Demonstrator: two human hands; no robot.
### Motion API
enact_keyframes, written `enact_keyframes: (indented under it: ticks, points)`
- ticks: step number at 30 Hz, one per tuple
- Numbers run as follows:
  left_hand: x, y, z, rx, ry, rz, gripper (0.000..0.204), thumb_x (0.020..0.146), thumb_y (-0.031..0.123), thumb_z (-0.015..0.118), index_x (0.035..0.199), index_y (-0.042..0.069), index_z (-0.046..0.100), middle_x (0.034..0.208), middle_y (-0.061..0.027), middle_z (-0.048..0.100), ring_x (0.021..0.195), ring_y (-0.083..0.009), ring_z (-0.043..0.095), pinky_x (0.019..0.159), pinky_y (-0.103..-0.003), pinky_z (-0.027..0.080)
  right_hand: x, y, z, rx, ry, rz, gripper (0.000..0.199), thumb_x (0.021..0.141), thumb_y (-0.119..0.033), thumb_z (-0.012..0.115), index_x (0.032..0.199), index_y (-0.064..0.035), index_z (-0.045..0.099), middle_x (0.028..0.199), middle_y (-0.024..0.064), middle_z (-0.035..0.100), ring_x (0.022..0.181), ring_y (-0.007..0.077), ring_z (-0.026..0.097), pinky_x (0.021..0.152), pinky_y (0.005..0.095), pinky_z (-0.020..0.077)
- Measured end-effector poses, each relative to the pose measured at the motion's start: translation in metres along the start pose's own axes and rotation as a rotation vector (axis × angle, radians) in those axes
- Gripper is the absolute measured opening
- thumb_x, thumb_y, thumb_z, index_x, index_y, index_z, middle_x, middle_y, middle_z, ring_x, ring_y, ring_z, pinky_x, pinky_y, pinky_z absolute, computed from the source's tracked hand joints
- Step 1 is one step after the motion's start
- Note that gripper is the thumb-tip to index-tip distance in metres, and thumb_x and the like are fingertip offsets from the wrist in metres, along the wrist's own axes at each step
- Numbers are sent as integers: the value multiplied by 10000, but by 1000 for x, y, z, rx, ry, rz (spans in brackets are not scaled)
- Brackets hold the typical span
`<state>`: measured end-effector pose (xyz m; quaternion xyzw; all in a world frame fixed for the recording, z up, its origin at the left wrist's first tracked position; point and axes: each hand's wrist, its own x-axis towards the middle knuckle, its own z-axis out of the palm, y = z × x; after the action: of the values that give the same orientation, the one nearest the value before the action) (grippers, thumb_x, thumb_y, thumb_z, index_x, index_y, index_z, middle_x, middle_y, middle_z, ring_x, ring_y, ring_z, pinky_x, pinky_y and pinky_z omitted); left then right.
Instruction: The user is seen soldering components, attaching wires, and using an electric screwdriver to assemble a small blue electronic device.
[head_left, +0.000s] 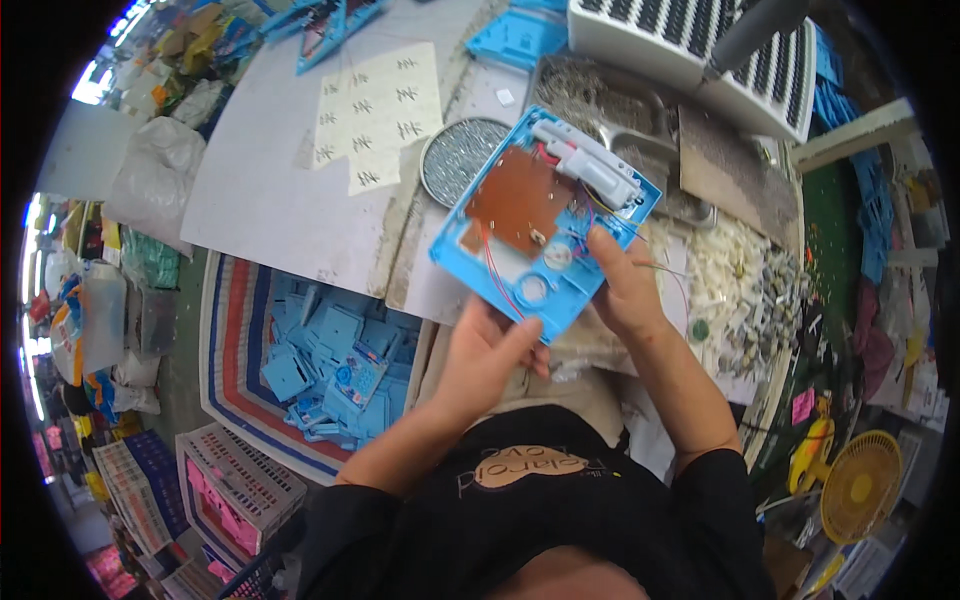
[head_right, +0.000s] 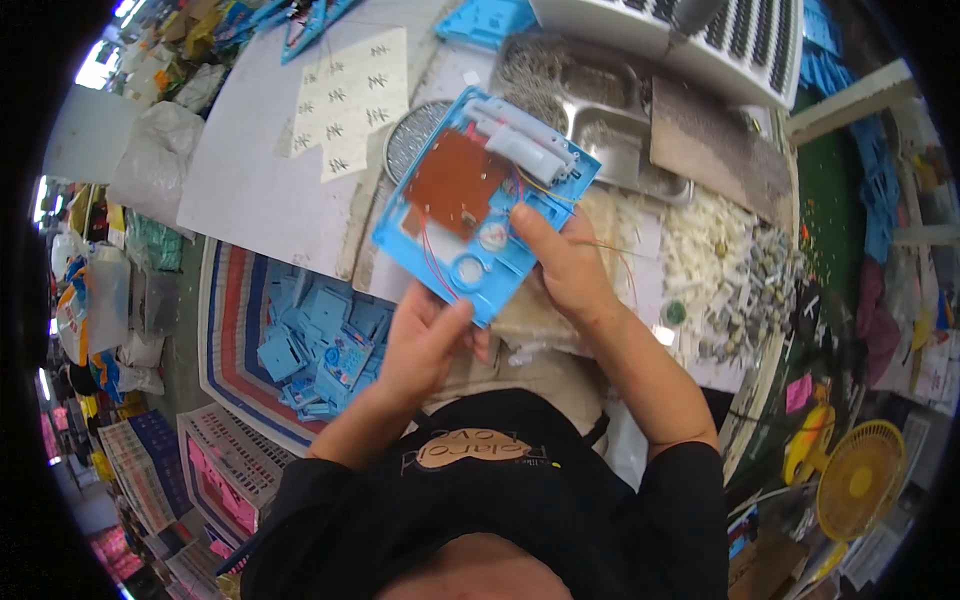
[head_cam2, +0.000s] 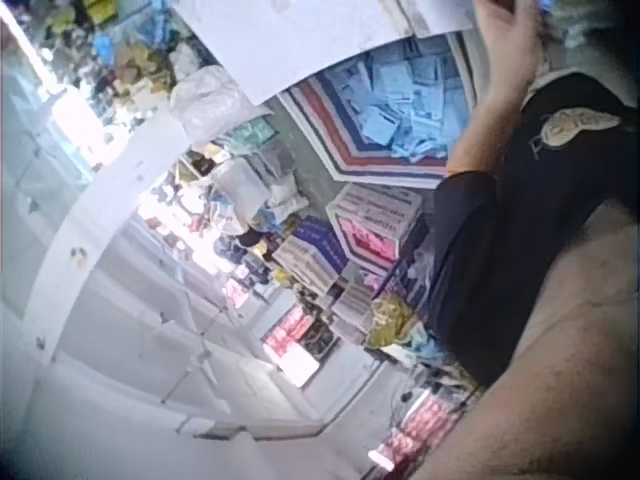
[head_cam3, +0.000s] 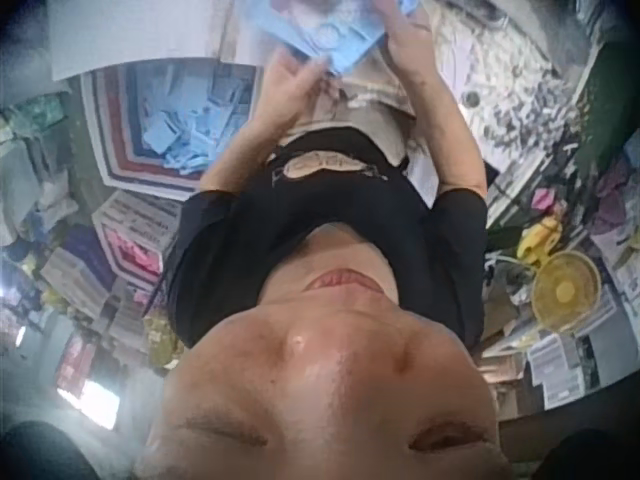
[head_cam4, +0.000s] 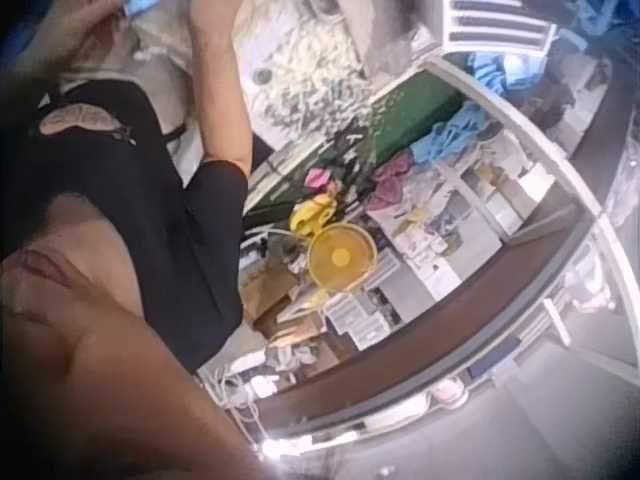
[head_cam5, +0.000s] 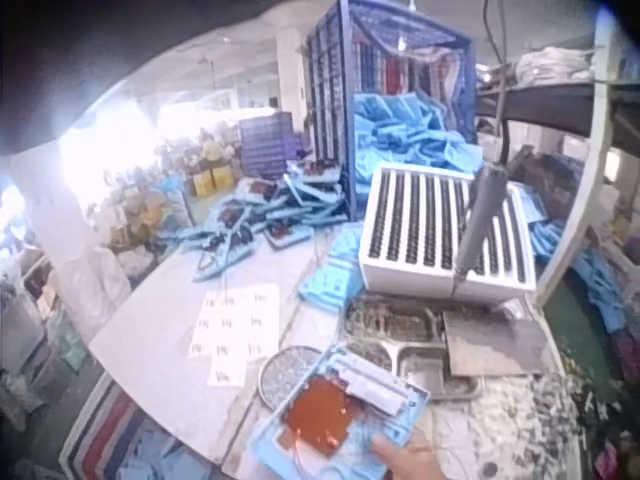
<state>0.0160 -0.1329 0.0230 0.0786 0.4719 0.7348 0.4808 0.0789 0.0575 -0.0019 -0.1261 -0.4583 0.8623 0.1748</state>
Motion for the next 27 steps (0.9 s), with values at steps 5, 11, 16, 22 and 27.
enact_keyframes:
  ticks: [5, 11, 16, 22, 27]
  points:
    - [-28, -5, -17, 933, -392, 48, 234, 916, 154, 747, 1066, 35, 613, 974, -120, 653, 773, -210, 657, 628, -341, 526, -47, -29, -37, -503, 112, 47, 469, 1040, -314, 613, 1377, 4, 543, 1244, 43, 659, 1092, 103, 598, 949, 300, 492]
    - [28, -8, -9, 1510, -385, 915, 329, 759, 169, 813, 1066, 107, 712, 1098, -64, 642, 1072, -286, 589, 907, -435, 459, -44, -37, -35, -1611, 250, -135, 276, 916, -306, 703, 839, -55, 617, 807, 128, 640, 779, 333, 576, 701, 422, 475]
    - [45, -26, -15, 1465, -414, 981, 352, 759, 121, 790, 1107, 112, 743, 1067, -36, 642, 1049, -252, 586, 913, -418, 449, -20, -31, -67, -1700, 220, -380, 229, 854, -239, 724, 796, -60, 593, 754, 92, 624, 781, 293, 572, 662, 431, 472]
    - [46, -38, -5, 1366, -452, 889, 321, 777, 91, 781, 1095, 79, 746, 1071, -49, 648, 1035, -270, 593, 905, -408, 466, -15, -59, -87, -1664, 37, -243, 260, 852, -263, 716, 747, -62, 589, 679, 81, 595, 690, 277, 564, 613, 401, 457]
    - [36, -24, -3, 1294, -416, 779, 369, 778, 91, 780, 1139, 46, 715, 1049, -69, 652, 1008, -284, 611, 889, -410, 478, -52, -63, -76, -1673, 63, -230, 279, 847, -262, 756, 742, -65, 590, 661, 83, 566, 680, 280, 559, 598, 402, 448]
